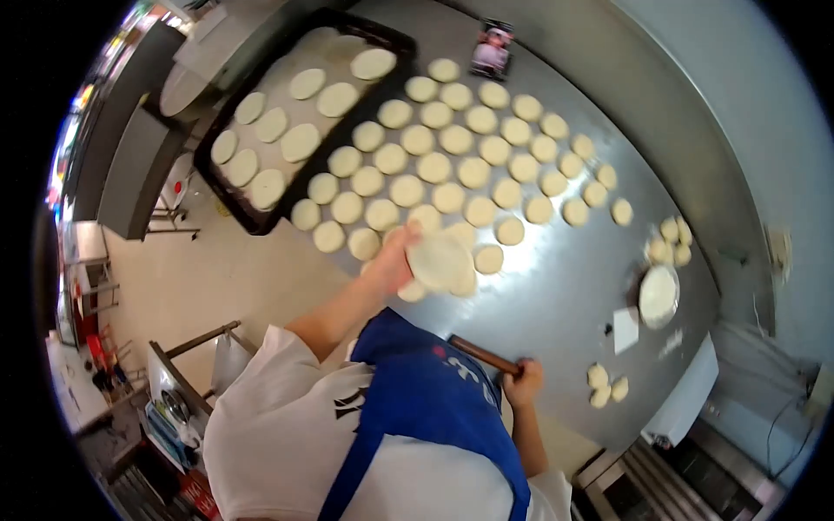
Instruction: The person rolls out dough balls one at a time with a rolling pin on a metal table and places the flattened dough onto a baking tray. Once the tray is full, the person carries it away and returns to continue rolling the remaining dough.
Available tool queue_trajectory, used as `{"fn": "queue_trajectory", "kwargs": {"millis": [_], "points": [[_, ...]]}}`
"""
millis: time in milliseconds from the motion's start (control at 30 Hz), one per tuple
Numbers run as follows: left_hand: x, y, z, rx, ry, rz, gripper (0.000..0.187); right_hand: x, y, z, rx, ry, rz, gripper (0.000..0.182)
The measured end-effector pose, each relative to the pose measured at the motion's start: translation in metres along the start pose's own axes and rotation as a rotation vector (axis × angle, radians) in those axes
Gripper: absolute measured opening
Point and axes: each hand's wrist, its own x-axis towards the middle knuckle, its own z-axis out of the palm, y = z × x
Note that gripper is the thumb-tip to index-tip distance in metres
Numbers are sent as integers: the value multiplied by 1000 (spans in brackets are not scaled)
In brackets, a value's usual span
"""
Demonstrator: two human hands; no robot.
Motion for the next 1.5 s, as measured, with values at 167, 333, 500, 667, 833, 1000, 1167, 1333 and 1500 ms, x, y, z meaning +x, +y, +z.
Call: {"fn": "queue_trajectory", "kwargs": {"millis": [167,333,500,667,833,1000,1167,1333,1500], "points": [[99,244,-81,-282,-32,433,50,-20,-21,-6,-51,8,255,25],[180,407,-159,-322,86,624,60,-28,-64,-26,-200,20,551,26],[208,471,-169,-308,167,519,57,-20,-85,-41,-270,-30,706,24],[262,496,-229,-51,277,515,48,-17,-101,-38,-340,56,688,24],[267,472,-233,1610,1067,1088,58,-20,-116,-36,-320,78,706,25],[251,433,-214,2193,787,962,76,-45,-104,-28,-377,105,705,25],[238,384,-134,2003,703,1517,62,-53,-105,-24,-405,78,532,25],[82,139,7,1433,-482,884,43,-12,-118,-19,-350,98,216,27],[-27,-35,21,1811,-1090,747,63,58,-118,-9,-104,207,-110,33]]}}
